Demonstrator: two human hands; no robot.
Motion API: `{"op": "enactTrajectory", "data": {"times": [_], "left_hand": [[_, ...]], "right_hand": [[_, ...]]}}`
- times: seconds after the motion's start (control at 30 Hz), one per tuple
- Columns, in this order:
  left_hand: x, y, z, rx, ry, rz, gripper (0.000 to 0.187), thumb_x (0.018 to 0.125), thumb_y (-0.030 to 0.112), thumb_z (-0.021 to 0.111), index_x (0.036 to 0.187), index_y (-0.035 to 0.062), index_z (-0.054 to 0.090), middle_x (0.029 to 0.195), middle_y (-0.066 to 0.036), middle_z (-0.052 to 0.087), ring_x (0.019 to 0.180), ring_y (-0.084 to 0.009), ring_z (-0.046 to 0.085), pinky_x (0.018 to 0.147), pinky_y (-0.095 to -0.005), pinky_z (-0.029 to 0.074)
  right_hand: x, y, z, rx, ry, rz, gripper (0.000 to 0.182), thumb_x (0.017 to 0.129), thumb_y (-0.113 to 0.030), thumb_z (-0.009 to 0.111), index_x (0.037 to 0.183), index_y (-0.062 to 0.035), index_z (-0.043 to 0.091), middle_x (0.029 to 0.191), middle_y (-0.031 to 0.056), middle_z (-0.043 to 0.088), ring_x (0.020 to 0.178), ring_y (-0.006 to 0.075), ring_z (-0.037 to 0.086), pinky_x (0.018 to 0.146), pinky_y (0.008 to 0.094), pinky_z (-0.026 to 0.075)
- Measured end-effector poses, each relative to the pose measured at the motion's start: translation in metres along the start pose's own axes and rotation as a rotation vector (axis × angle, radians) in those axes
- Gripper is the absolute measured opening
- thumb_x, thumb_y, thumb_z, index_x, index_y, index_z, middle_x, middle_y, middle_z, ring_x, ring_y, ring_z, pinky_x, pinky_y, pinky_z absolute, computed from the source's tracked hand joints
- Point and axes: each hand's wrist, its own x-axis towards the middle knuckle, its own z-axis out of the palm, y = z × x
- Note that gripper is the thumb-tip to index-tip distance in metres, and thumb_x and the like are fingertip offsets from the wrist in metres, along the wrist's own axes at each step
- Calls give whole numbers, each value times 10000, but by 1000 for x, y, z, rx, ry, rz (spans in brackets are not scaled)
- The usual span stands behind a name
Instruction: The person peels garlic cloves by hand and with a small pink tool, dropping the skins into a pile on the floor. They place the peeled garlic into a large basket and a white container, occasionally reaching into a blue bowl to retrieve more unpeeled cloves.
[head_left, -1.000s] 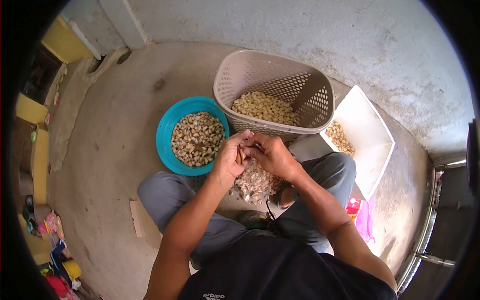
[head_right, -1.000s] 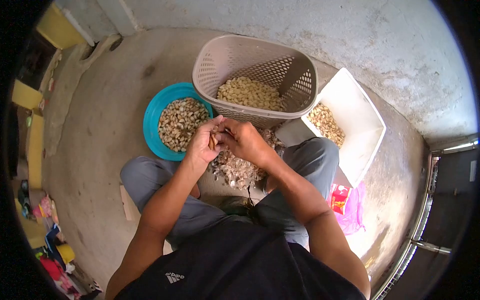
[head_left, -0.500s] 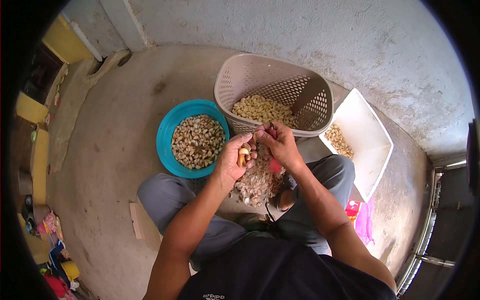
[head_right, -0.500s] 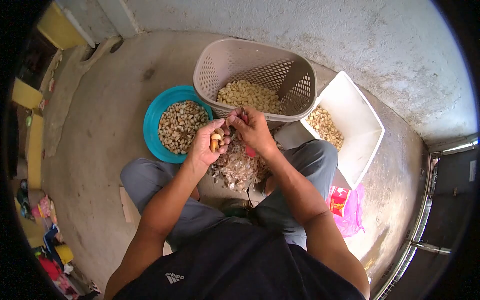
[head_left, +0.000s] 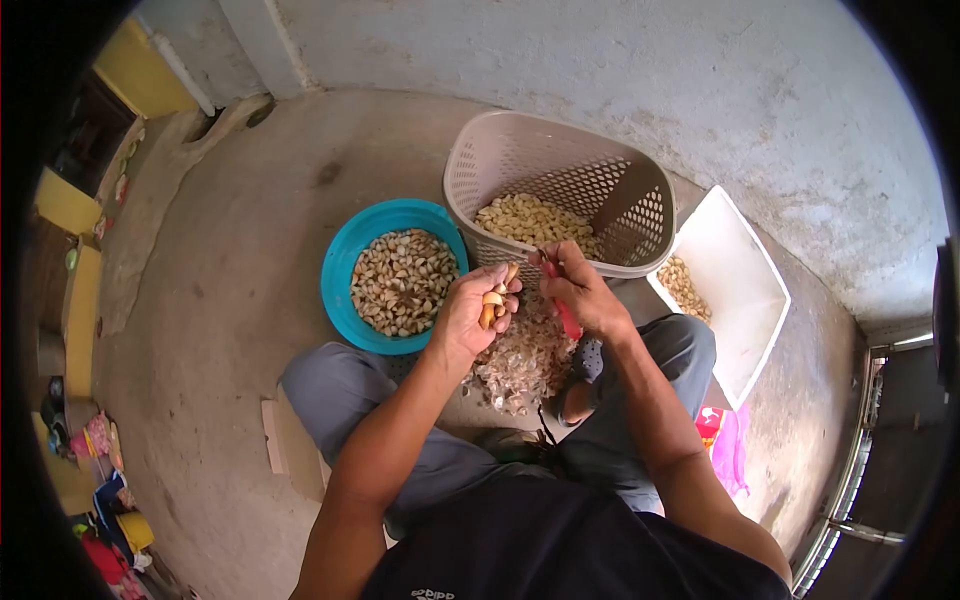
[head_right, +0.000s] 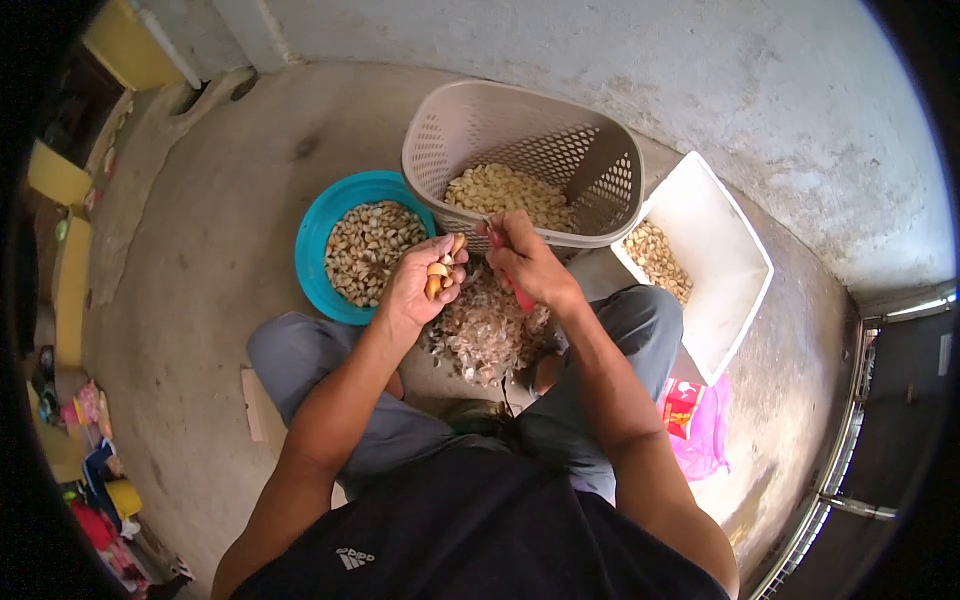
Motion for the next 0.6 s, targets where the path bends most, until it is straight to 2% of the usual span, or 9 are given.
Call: {"op": "enactTrajectory", "data": {"times": [0.07,0.1,0.2,0.3,0.4,0.5,0.6], "left_hand": [[-1,1,0,11,-5,5,179,1008,236,622,1067,69,644,880,-51,651,659,-172,617,408,-264,414],[-3,2,3,17,-3,13,174,1006,214,618,1081,60,650,883,-58,657,660,-166,629,403,-257,416],[-7,4,9,77,-23,42,167,999,188,614,1078,46,654,873,-64,658,650,-159,637,394,-248,415],[-9,5,12,120,2,61,155,990,172,615,1057,38,656,865,-71,659,630,-152,642,381,-239,411],[-8,4,11,137,-29,82,155,982,169,626,1045,31,656,852,-73,659,623,-152,648,372,-239,416],[-8,4,12,179,-9,99,165,984,174,633,1045,22,655,841,-76,659,617,-152,653,368,-238,422],[-8,2,14,226,46,99,172,991,180,634,1041,16,653,830,-76,658,615,-151,653,367,-239,427]], "right_hand": [[3,7,-10,-32,-105,0,150,1032,-110,601,1138,-4,602,869,22,573,715,109,589,609,272,481],[1,0,-3,-36,-54,-18,143,1032,-116,605,1125,-8,605,821,16,577,710,98,585,610,280,480],[-4,-15,7,-220,3,-6,163,1036,-140,608,1109,6,606,807,32,598,723,117,602,637,317,500],[0,-7,12,-377,49,-176,168,1021,-139,622,1091,13,604,822,99,636,729,195,639,668,364,508],[3,-4,10,-513,41,-320,199,1000,-155,644,1079,21,598,854,202,663,771,333,672,703,418,510],[3,-6,10,-596,25,-305,242,994,-198,652,1067,26,596,882,269,662,829,430,659,719,458,504],[2,-9,11,-608,-15,-224,293,1006,-254,634,1057,32,594,894,283,660,863,464,647,733,492,496]]}}
